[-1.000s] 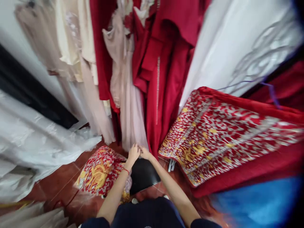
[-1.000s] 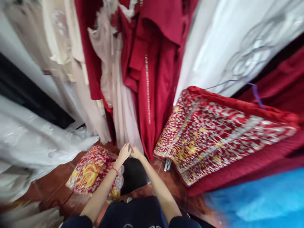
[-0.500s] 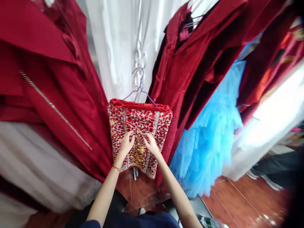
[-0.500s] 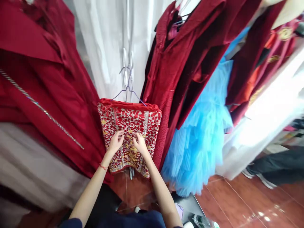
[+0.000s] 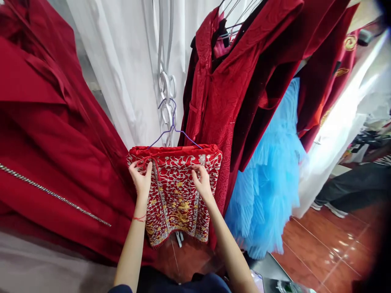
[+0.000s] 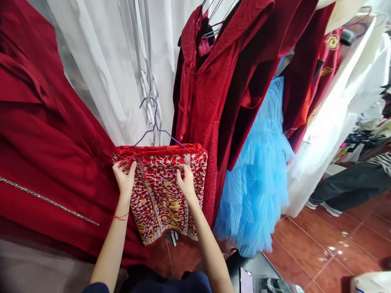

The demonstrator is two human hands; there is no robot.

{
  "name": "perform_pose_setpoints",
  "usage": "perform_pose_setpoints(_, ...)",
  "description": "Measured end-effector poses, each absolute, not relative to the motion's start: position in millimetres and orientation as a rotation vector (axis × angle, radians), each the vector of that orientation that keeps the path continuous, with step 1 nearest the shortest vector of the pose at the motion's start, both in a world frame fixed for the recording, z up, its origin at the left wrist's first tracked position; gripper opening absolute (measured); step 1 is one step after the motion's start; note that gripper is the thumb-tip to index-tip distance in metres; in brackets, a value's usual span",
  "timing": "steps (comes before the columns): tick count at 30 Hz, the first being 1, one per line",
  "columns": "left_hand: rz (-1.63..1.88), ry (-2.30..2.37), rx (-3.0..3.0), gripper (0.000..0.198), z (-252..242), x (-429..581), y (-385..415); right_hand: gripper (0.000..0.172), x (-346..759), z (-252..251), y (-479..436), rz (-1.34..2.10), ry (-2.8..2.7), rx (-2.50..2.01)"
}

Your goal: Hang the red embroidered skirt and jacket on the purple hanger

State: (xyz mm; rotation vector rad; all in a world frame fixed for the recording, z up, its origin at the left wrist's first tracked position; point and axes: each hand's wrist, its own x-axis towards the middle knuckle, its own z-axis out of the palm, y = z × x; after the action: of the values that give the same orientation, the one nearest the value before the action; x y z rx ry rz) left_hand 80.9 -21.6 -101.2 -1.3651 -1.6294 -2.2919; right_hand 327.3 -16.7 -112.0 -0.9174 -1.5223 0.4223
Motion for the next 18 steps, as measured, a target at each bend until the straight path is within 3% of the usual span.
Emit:
perform_pose_setpoints(9,-2.334,-1.622,-1.584,0.031,-91,76,-23,0.019,257,-79,-17,0.52,-1.75,-0.763)
perform_pose_setpoints(18,-2.311,-1.692,-1.849,0.031,-90,88,-33,0.023,223,-82,-4,0.679,-1.74,-0.844)
